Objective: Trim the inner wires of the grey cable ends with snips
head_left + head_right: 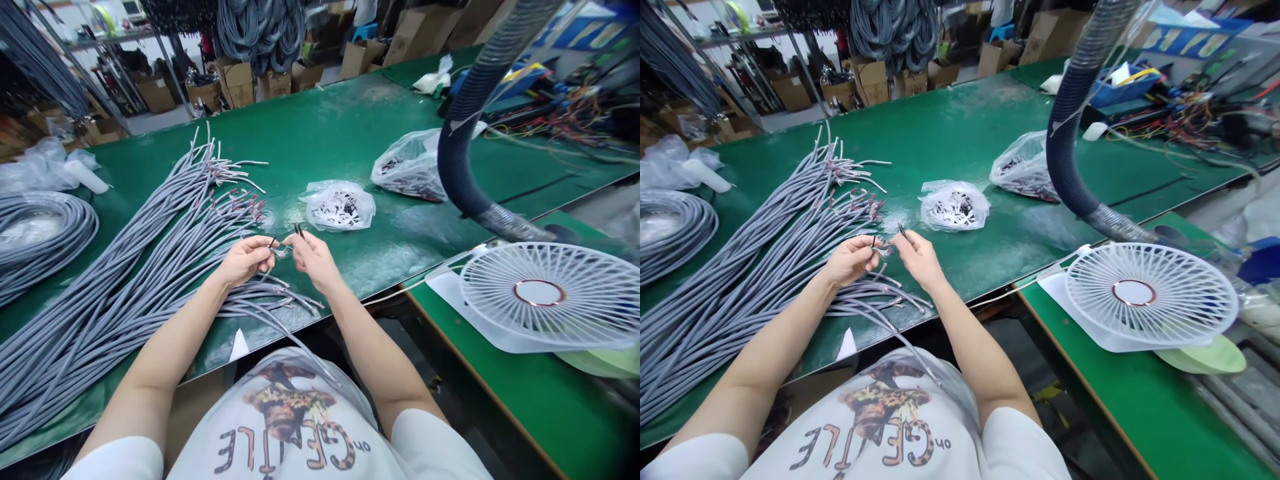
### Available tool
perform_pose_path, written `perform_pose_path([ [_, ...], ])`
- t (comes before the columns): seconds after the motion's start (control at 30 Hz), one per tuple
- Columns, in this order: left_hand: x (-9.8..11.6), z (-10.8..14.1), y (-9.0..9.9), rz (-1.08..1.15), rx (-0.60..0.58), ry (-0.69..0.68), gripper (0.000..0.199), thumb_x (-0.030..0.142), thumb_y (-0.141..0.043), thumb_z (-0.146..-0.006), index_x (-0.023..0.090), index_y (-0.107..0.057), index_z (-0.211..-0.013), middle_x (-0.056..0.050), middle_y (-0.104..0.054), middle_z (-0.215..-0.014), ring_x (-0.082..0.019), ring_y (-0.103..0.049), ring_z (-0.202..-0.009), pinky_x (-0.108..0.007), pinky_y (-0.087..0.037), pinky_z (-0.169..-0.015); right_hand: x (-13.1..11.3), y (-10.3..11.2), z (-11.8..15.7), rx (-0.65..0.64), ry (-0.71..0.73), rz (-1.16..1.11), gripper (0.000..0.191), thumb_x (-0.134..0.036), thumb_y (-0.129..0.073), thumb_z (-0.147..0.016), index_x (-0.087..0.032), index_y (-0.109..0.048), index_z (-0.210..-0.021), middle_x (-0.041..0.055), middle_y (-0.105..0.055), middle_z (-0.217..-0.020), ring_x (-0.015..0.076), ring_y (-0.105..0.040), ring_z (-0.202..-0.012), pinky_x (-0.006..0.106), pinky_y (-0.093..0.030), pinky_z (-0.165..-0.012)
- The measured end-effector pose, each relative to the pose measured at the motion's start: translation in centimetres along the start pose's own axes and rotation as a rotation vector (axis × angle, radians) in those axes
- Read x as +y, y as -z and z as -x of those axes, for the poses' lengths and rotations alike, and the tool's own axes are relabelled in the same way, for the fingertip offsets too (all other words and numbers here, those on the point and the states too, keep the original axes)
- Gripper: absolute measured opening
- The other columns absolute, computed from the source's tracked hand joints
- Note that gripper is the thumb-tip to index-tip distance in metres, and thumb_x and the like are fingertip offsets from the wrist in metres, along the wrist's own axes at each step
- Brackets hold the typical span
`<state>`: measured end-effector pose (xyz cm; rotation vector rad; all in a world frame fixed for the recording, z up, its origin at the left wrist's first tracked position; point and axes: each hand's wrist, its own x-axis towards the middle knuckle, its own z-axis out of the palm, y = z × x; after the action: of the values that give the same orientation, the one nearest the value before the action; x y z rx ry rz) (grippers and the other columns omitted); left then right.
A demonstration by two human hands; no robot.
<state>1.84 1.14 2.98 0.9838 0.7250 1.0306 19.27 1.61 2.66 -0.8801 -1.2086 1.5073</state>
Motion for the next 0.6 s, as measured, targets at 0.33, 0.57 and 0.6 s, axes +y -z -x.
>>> perform_pose_path([
  [0.33, -0.4, 0.0, -0.4, -0.04, 0.012, 0.02, 0.038, 0.034, -0.083, -0.061, 0.01, -0.071, -0.088, -0.003, -0.066, -0.059, -0.006, -0.055, -0.048, -0.015, -0.042, -0.047, -2.2, 0.9, 4.7, 0.006, 0.374, 0.836, 0.026, -0.033, -0.048, -0.092, -0.017, -0.067, -0.1, 0.0078, -0.07, -0.095, 0.0167, -0.064, -0.085, 0.026, -0.047, -0.079],
  [0.57, -0.6, 0.2, -0.5, -0.09, 0.004, 0.052, 0.037, 0.035, -0.083, -0.062, 0.011, -0.073, -0.088, -0.004, -0.068, -0.061, -0.008, -0.059, -0.052, -0.016, -0.044, -0.049, -1.1, 0.5, 4.4, 0.02, 0.34, 0.885, 0.027, -0.033, -0.047, -0.093, -0.019, -0.067, -0.104, 0.0088, -0.071, -0.098, 0.0181, -0.066, -0.086, 0.027, -0.048, -0.078],
  [0.6, -0.7, 0.2, -0.5, -0.098, -0.003, 0.053, 0.037, 0.035, -0.082, -0.063, 0.012, -0.073, -0.089, -0.004, -0.068, -0.062, -0.008, -0.06, -0.053, -0.016, -0.045, -0.049, -1.0, 0.5, 4.4, 0.019, 0.342, 0.882, 0.027, -0.033, -0.047, -0.093, -0.019, -0.068, -0.104, 0.0087, -0.071, -0.098, 0.0181, -0.066, -0.086, 0.027, -0.048, -0.078],
])
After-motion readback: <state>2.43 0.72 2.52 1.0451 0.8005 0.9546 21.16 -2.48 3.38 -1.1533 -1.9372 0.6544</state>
